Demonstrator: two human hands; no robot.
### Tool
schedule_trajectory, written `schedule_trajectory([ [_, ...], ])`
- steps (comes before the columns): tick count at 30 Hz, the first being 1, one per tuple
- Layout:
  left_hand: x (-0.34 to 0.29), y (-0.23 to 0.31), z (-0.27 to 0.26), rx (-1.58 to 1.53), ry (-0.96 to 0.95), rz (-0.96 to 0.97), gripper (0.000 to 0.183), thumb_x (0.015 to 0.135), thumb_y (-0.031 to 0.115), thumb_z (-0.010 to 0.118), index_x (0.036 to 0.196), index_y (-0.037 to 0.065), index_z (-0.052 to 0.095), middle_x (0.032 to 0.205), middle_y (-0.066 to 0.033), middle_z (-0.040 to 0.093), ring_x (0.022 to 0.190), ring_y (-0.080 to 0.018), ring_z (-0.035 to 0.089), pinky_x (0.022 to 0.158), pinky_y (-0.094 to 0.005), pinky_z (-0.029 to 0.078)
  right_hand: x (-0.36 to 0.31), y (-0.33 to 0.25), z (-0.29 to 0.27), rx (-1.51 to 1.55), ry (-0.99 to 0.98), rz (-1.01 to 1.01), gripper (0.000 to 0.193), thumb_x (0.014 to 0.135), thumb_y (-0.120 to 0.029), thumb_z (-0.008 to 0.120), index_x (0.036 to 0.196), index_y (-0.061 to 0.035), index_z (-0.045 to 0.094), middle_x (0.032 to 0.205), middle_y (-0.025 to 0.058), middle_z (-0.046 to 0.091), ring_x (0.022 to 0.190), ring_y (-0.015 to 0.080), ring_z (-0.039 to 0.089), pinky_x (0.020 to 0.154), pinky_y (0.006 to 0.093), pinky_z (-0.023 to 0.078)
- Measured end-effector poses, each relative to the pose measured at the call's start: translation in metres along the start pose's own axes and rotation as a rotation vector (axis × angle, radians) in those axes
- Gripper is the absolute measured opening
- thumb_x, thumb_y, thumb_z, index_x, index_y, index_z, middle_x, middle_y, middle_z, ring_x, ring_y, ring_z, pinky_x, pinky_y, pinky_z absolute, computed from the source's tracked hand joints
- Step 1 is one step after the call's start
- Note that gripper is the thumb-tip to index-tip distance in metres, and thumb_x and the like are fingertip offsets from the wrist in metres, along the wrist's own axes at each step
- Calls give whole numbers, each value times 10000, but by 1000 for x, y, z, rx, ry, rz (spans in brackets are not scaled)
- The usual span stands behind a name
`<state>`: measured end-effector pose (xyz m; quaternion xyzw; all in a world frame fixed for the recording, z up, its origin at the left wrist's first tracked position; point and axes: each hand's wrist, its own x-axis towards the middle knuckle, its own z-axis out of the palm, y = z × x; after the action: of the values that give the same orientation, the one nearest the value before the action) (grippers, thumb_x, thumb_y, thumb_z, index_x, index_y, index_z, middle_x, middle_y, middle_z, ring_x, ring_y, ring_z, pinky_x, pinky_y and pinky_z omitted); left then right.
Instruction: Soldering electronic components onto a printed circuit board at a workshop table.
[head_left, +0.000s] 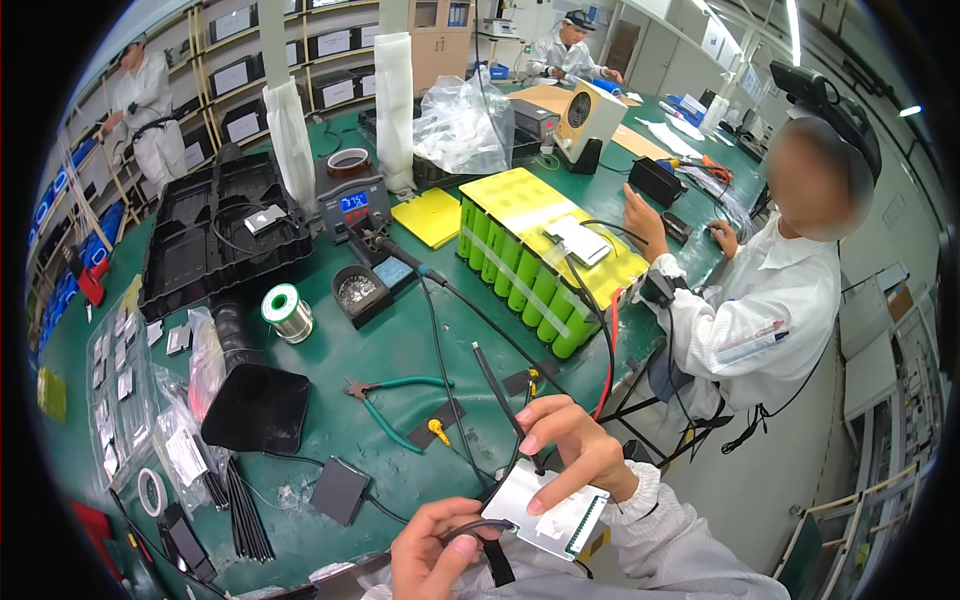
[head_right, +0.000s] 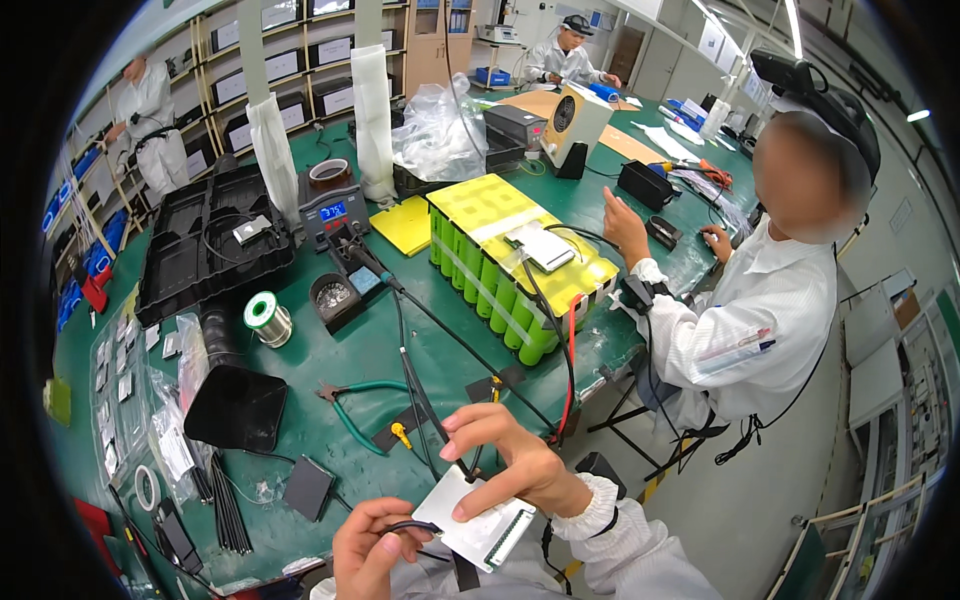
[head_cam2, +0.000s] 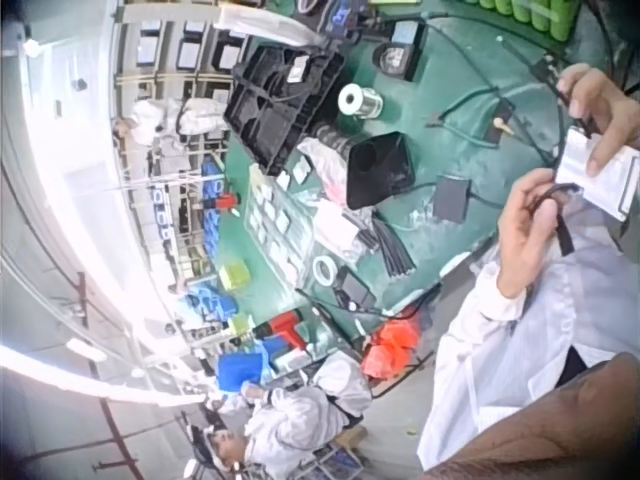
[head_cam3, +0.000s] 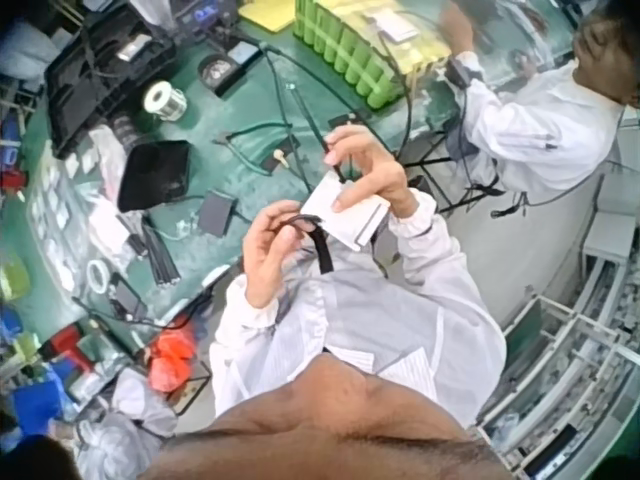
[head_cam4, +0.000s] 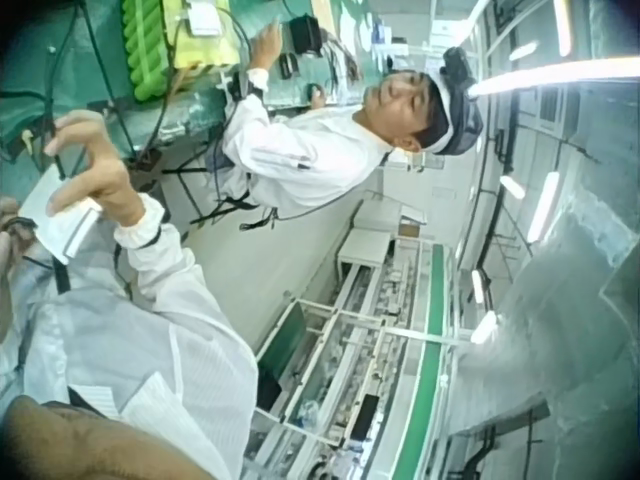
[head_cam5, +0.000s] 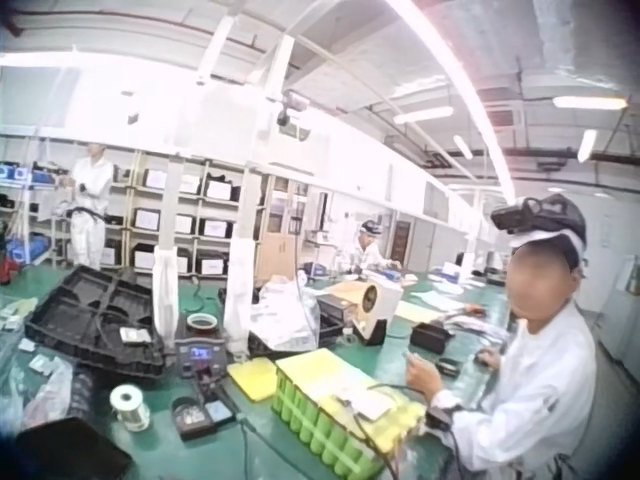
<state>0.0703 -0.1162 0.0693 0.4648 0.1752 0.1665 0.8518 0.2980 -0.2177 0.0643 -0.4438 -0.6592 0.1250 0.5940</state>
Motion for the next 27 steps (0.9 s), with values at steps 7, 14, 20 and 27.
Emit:
schedule_trajectory([
  [7, 3, -5, -1, -19, -25, 20, 422, 999, 248, 644, 1326, 3, 539, 1061, -69, 674, 921, -117, 626, 797, -220, 486, -9, 3, -5, -4, 45, 15, 237, 686, -171, 818, 916, -225, 831, 1265, 67, 565, 1301, 326, 451, 1094, 471, 395],
  [14, 6, -8, -2, 4, -48, 22, 397, 1000, 236, 643, 1307, 6, 546, 1048, -61, 666, 894, -100, 603, 752, -209, 460, -18, 4, -8, -12, 93, 25, 236, 688, -169, 820, 917, -222, 834, 1277, 67, 565, 1296, 326, 458, 1094, 471, 391],
  [20, 7, -6, 2, 38, -62, 52, 347, 1011, 209, 623, 1283, 5, 554, 1024, -59, 661, 840, -91, 575, 720, -210, 439, -23, 6, -11, -1, 79, 25, 222, 704, -158, 826, 923, -194, 831, 1293, 84, 557, 1299, 347, 454, 1099, 474, 377],
  [27, 10, -9, -1, 94, -57, 40, 311, 1017, 171, 596, 1265, -14, 557, 1000, -61, 657, 829, -101, 559, 761, -236, 436, -30, 11, -8, 32, 99, 49, 219, 724, -159, 836, 942, -188, 828, 1329, 89, 543, 1319, 343, 446, 1111, 478, 363],
])
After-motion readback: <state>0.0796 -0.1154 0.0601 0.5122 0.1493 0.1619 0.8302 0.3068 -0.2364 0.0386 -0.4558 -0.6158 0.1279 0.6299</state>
